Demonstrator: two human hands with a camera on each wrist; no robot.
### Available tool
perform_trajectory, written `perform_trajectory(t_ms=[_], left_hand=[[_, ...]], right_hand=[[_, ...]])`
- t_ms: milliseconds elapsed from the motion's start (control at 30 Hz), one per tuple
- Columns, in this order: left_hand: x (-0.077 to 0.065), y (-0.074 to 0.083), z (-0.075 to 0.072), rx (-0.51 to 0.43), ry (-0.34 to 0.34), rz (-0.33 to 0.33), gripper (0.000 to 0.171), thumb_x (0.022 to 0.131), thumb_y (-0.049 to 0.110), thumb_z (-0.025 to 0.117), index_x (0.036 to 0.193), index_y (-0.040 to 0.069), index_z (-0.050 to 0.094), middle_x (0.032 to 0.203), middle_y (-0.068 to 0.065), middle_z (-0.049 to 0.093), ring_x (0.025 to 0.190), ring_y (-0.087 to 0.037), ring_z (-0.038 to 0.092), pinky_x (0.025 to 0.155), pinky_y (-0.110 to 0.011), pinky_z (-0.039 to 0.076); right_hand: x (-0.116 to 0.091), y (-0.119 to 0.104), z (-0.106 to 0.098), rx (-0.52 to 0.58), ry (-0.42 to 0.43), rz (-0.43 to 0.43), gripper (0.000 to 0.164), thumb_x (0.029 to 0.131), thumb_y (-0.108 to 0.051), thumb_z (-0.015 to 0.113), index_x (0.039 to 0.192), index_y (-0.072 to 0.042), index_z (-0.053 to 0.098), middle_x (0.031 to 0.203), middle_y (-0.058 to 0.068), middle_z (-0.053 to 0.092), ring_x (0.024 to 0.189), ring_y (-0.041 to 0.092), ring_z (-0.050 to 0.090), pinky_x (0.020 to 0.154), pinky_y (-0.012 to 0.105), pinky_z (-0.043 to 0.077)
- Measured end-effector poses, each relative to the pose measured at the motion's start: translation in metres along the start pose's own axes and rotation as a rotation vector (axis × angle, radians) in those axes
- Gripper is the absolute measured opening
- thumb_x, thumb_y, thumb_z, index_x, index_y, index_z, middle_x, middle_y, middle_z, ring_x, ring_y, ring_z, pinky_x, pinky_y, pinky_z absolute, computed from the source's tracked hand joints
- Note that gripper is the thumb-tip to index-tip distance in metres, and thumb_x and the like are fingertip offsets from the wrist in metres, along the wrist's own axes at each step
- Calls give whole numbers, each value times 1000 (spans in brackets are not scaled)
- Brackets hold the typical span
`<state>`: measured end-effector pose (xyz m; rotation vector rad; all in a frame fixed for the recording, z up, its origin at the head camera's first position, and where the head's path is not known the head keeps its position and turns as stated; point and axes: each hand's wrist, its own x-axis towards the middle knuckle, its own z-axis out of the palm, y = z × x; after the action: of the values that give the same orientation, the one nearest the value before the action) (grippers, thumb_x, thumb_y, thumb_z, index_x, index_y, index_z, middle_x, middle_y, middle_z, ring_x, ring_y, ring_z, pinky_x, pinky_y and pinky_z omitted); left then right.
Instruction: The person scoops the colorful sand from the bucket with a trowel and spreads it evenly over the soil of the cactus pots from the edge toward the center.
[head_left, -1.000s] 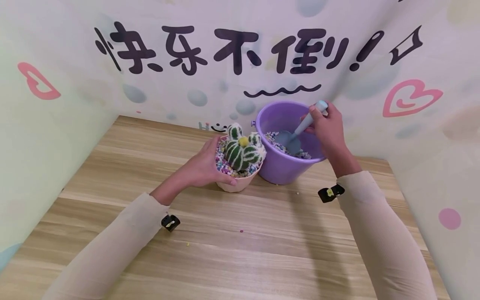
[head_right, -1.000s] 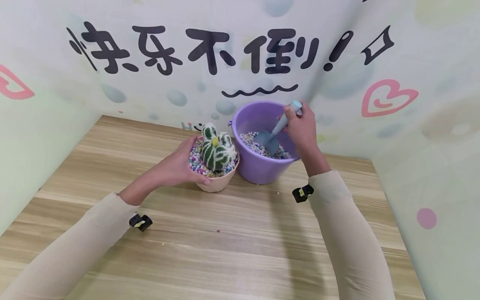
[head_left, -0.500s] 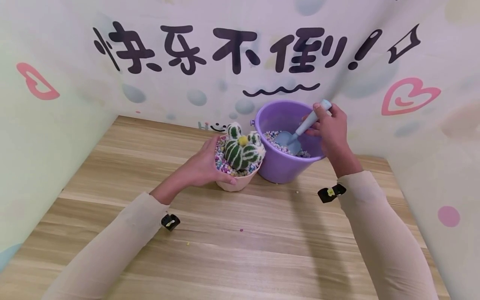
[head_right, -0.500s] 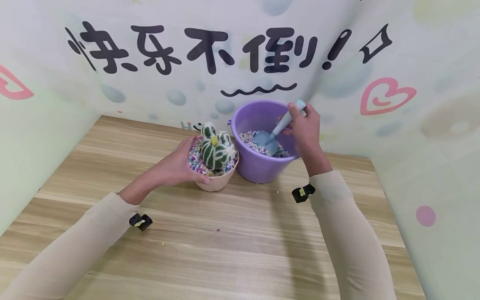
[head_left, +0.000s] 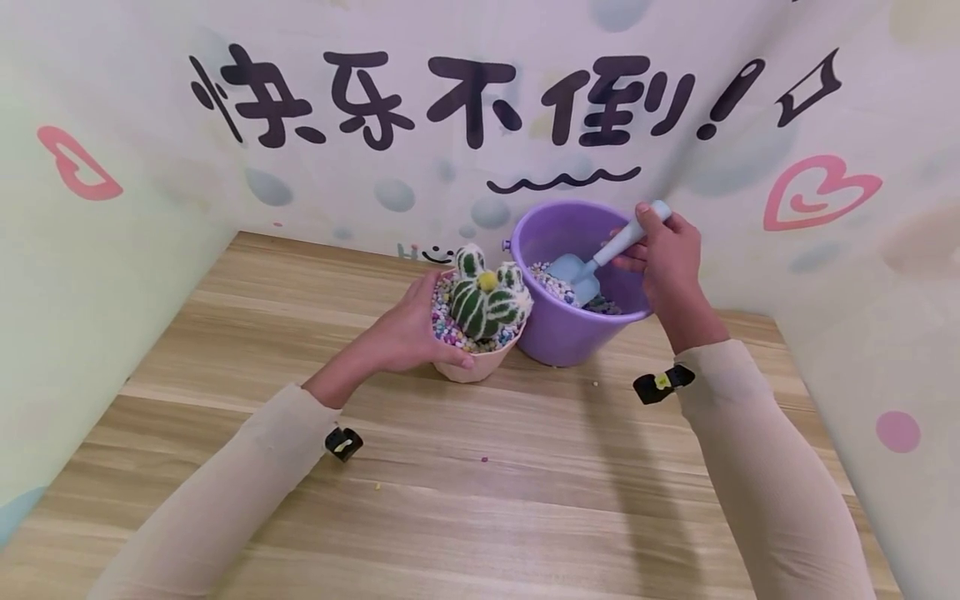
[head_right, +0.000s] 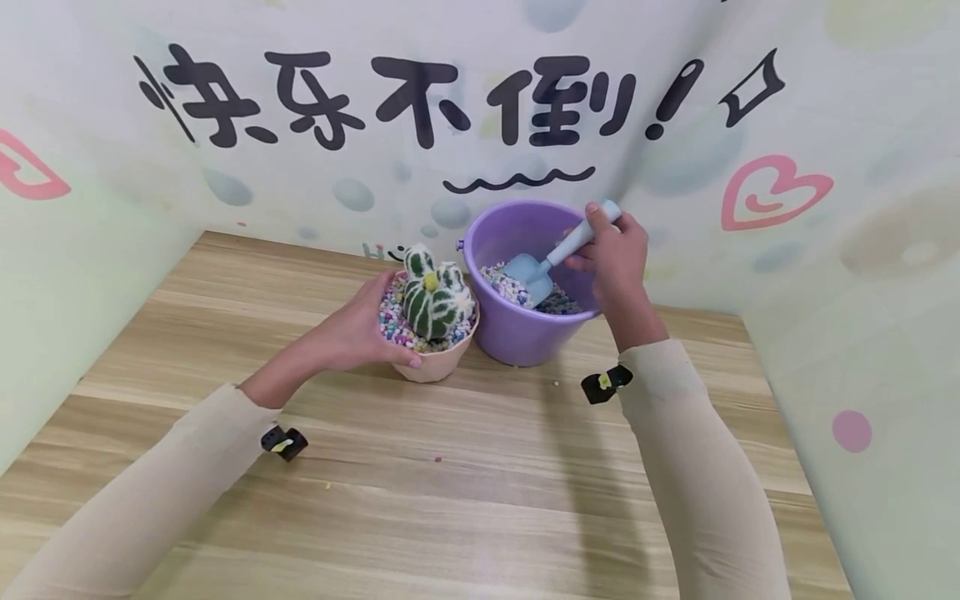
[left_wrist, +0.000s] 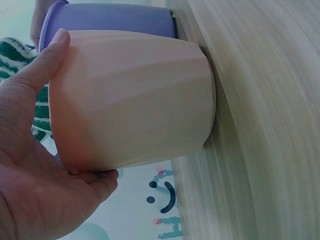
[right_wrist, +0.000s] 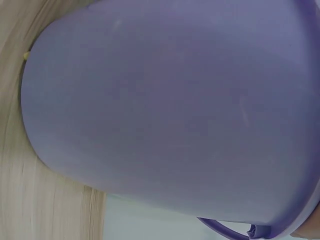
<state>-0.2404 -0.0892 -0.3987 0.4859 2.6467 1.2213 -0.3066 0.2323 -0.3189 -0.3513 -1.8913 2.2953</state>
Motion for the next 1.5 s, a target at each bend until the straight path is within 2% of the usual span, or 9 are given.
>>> perform_trajectory(t_ms=[233, 467, 700, 933, 1100, 1367, 1500], left_hand=[[0, 1, 0, 8, 4, -15, 130, 57, 44, 93, 154, 17, 10, 149, -15, 29, 131, -35, 41, 107, -55, 38], [-1, 3, 2, 4, 20, -31, 130, 56, 45, 93, 153, 18, 11, 148, -15, 30, 131, -36, 42, 106, -56, 39], [-1, 3, 5, -5, 30, -34, 131, 55, 46, 93, 154, 17, 11, 148, -16, 30, 130, -37, 42, 106, -56, 39], [-3, 5, 5, 12, 44, -43, 133, 56, 47, 92, 154, 16, 8, 151, -17, 27, 131, -37, 42, 106, -55, 39], [-6, 7, 8, -1, 59, -66, 132, 56, 45, 93, 154, 18, 9, 150, -15, 28, 130, -37, 43, 105, -55, 40], [-13, 10, 12, 21, 93, -92, 135, 57, 48, 92, 155, 10, 7, 149, -17, 29, 128, -37, 44, 104, -53, 43], [-16, 13, 15, 38, 118, -118, 139, 57, 51, 91, 155, 7, 3, 152, -20, 25, 131, -39, 42, 105, -54, 42]], right_hand=[[4, -4, 0, 101, 58, 35, 31, 92, -23, 68, 109, -4, 51, 70, 12, 70, 60, 24, 71, 48, 33, 57], [5, -9, -1, 124, 95, 53, 34, 93, -25, 67, 113, -4, 49, 70, 11, 70, 60, 23, 71, 51, 33, 58], [8, -13, -5, 192, 157, 59, 34, 92, -26, 67, 114, -5, 53, 70, 11, 68, 61, 25, 71, 52, 34, 58], [9, -19, -11, 254, 203, 40, 40, 90, -28, 70, 121, -8, 56, 79, 12, 70, 67, 25, 72, 58, 35, 59], [9, -23, -14, 315, 222, 31, 34, 91, -26, 70, 118, -10, 58, 84, 15, 72, 77, 28, 73, 59, 37, 60], [8, -24, -18, 350, 250, 39, 32, 92, -26, 68, 118, -10, 59, 93, 17, 71, 83, 30, 73, 63, 39, 60], [7, -25, -21, 373, 259, 57, 34, 91, -28, 68, 120, -11, 58, 97, 18, 71, 88, 32, 72, 64, 39, 59]])
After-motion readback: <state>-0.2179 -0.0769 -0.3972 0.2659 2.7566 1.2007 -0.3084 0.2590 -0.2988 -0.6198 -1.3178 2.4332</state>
